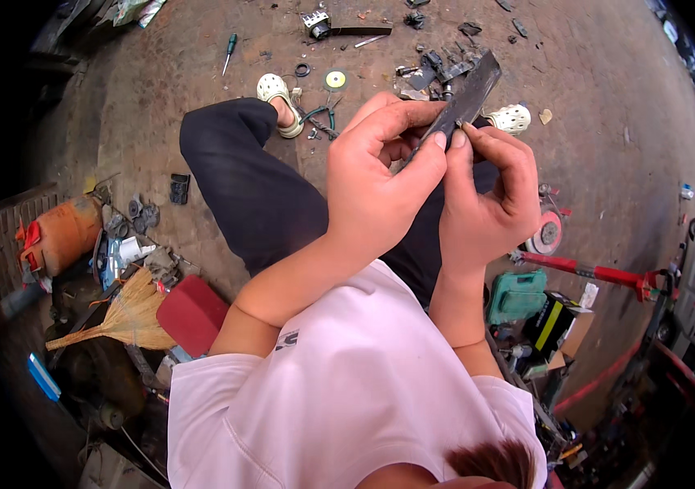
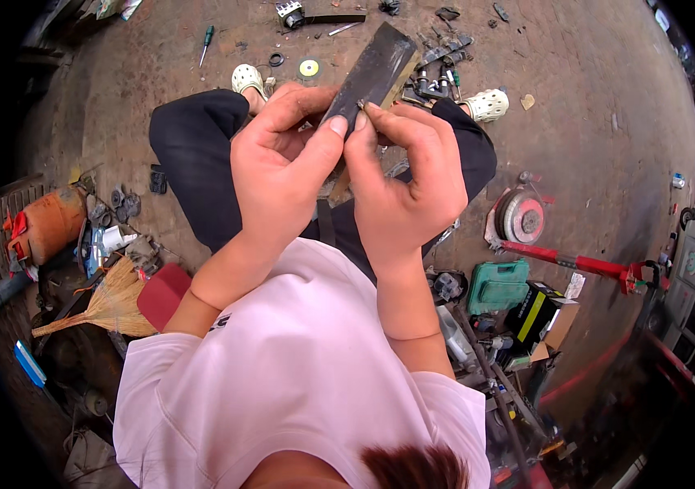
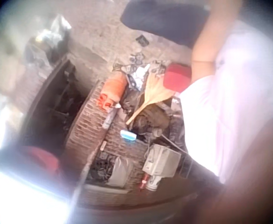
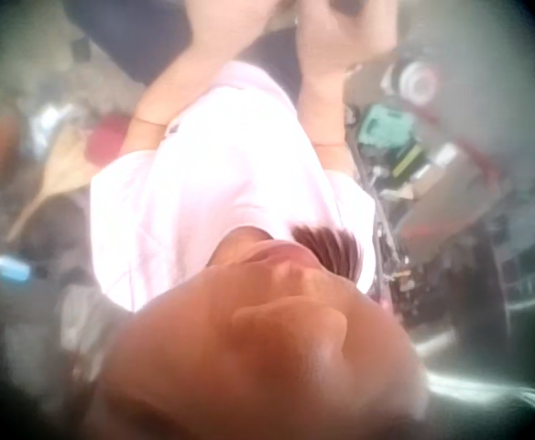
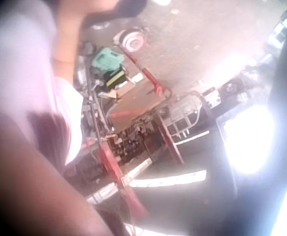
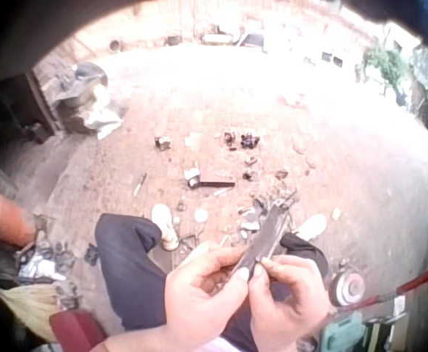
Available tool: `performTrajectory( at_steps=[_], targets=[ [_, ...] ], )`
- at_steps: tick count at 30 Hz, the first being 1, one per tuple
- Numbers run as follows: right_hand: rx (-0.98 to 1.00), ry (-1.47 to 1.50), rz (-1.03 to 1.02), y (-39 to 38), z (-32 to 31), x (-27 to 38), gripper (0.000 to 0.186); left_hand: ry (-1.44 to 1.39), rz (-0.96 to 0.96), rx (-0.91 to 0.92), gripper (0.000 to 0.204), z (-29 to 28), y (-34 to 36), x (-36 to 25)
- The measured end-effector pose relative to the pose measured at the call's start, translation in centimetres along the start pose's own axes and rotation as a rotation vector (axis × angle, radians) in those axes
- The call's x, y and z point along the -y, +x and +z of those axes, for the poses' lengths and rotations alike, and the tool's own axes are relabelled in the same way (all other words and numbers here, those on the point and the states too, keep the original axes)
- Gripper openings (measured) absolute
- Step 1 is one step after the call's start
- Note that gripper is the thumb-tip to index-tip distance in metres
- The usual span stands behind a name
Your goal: The person sits on the ground and uses pliers to strip and cut wires on a small electronic component. They also use a sanding block to smooth a metal piece and continue manipulating the wires and component throughout the clip.
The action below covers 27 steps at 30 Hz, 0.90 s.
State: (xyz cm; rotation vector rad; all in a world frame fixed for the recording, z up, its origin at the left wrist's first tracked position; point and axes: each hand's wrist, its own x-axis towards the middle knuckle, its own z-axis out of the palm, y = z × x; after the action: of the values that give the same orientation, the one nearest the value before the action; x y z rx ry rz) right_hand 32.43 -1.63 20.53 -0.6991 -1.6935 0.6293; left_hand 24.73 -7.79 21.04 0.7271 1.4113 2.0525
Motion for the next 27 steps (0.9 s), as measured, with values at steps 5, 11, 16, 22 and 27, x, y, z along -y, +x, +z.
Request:
performTrajectory(
  at_steps=[5,11,16,22,27],
  targets=[
    [-0.048,0.043,-0.012,0.9,-0.7,1.2,0.012,-0.046,-0.005,0.058,0.017,0.1,-0.9,-0.6],
    [-0.029,0.062,0.111,1.1,-1.7,1.6,0.01,0.039,0.038,0.07,0.019,0.5,-1.3,-0.5],
    [0.065,0.062,0.081,0.2,-2.1,1.6,0.009,0.025,0.056,-0.012,0.018,0.9,-1.3,-0.5],
    [-0.095,0.366,0.39,2.7,-2.9,1.7,0.008,0.158,0.134,0.074,0.021,1.0,-1.4,-0.6],
    [0.239,1.635,0.875,2.4,-5.0,-0.4,0.015,0.13,0.233,0.028,0.023,0.3,-0.4,-1.6]
  ],
)
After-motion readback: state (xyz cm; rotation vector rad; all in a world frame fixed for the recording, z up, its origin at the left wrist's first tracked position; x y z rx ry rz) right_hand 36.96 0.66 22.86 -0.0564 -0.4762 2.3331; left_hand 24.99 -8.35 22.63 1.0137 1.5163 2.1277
